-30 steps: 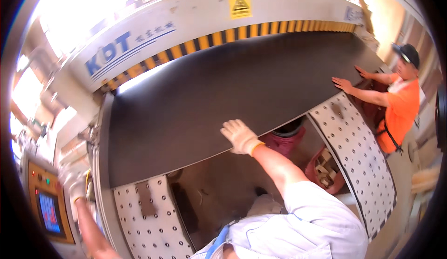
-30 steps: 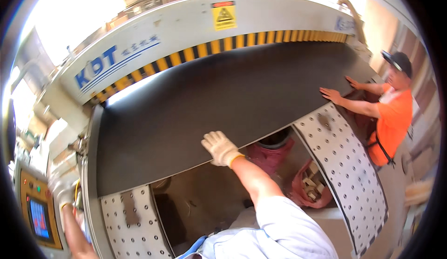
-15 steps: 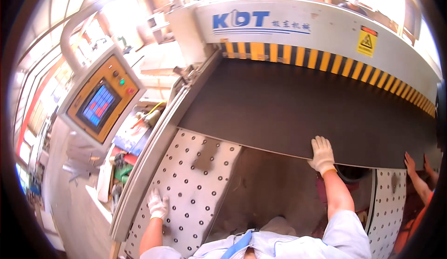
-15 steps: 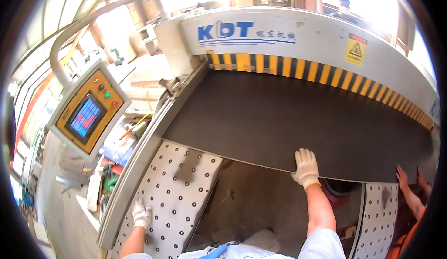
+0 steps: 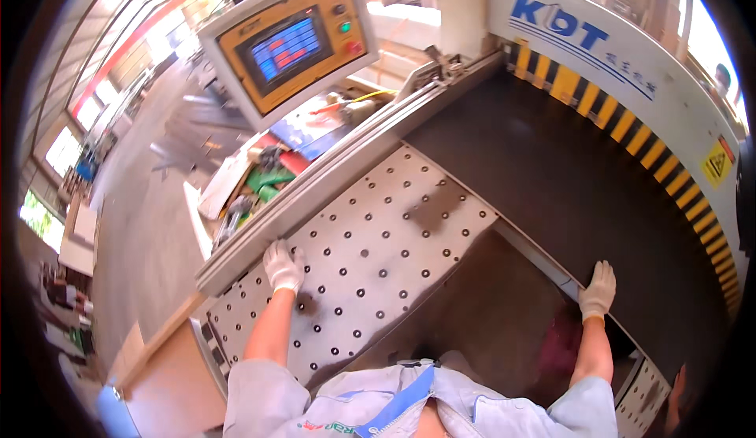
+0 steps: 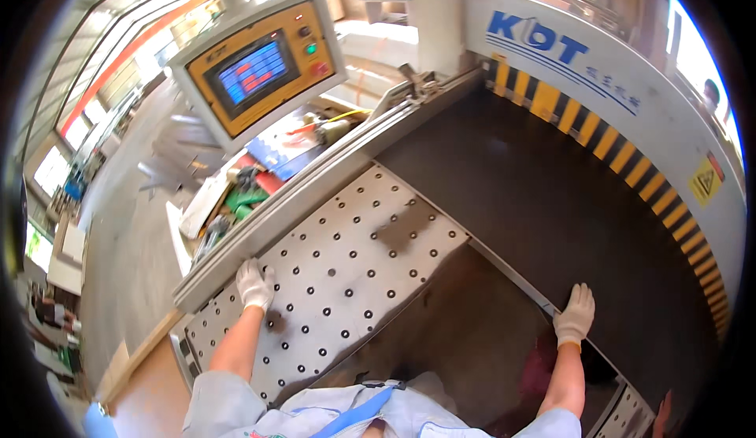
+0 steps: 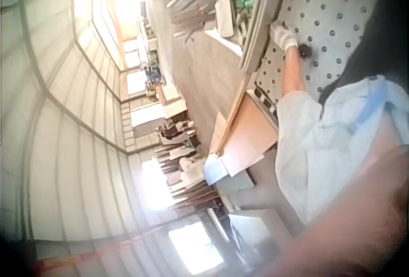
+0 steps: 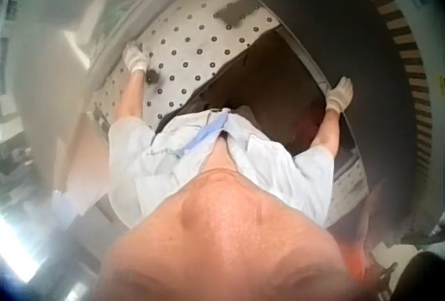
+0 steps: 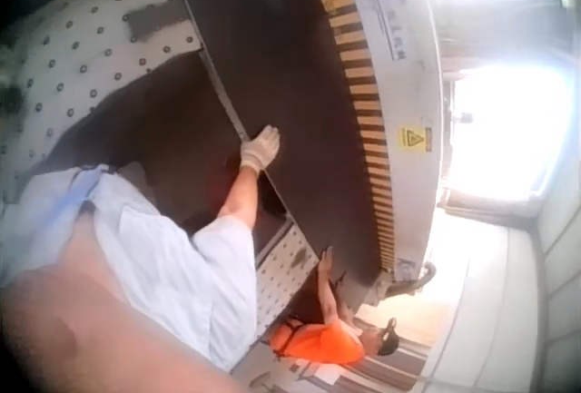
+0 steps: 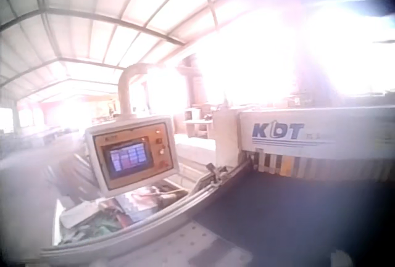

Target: The person, with another individual, carries a large wooden board to a cutting machine, positions it for a cut, activates the machine using a touch-screen interface, and then removes the cut piece and the remaining board.

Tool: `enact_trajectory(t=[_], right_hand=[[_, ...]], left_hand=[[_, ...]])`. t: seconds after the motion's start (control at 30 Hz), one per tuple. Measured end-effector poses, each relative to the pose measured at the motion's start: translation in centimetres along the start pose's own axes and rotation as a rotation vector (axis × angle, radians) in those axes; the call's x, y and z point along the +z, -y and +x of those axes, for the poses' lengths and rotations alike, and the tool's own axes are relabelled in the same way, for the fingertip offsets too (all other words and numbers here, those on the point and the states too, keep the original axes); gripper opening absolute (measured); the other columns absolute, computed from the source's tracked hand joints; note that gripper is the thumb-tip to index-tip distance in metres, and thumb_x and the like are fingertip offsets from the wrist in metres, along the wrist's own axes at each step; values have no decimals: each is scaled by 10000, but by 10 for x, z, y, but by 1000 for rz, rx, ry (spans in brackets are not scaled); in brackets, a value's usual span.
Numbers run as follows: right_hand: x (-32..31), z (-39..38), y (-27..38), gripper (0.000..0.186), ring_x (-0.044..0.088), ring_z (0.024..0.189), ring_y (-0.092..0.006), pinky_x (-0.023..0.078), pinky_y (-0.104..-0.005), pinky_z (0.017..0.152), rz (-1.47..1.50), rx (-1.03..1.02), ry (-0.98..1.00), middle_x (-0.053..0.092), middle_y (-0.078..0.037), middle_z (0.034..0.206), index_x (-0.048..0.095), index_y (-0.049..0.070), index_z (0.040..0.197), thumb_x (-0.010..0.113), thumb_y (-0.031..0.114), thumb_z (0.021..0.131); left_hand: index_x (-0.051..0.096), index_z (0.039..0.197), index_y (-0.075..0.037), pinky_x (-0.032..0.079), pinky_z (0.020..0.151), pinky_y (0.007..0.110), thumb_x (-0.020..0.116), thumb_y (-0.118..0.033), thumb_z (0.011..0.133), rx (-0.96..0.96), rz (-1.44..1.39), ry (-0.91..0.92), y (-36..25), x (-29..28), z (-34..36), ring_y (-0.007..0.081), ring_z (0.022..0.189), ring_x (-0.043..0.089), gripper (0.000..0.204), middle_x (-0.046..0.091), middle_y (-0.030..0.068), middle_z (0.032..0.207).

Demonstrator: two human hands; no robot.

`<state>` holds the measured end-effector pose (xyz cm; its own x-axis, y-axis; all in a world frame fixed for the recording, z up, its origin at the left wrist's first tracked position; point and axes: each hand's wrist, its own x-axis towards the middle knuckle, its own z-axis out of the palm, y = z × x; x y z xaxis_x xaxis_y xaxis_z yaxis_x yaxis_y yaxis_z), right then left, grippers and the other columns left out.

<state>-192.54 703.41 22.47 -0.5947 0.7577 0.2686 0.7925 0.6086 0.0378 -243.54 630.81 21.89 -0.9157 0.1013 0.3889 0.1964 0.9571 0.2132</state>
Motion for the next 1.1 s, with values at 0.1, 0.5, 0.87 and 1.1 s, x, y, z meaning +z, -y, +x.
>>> enact_trajectory(t=[0.1,0.5,0.87,1.1], right_hand=[[-1,1,11,1069,464,1655,-387,358,-490,1401,-27,16,31,521,-179,1769,513,51,1675,1031,222,755],[4,-5,-4,1064,473,1658,-390,395,-482,1394,-111,77,47,493,-191,1804,491,49,1718,1007,139,792],[-21,-4,26,911,520,1626,-383,453,-456,1356,-162,57,78,532,-194,1773,508,41,1717,927,110,910],[-20,-5,26,900,534,1612,-380,469,-456,1341,-165,37,61,548,-190,1760,520,39,1700,933,116,904]], left_hand=[[753,1413,-52,466,1256,566,775,-458,1025,-237,110,-70,-2,-6,7,457,1429,618,561,702,225,1487],[824,1112,-145,563,1006,561,720,-440,1076,-340,234,-42,-10,0,41,367,1173,732,315,795,138,1154],[838,1103,-174,555,1016,548,729,-416,1074,-358,213,-69,-11,-3,39,349,1168,732,268,791,113,1160],[836,1107,-164,558,1015,547,736,-406,1063,-354,213,-92,-12,-6,36,350,1164,736,266,793,118,1160]])
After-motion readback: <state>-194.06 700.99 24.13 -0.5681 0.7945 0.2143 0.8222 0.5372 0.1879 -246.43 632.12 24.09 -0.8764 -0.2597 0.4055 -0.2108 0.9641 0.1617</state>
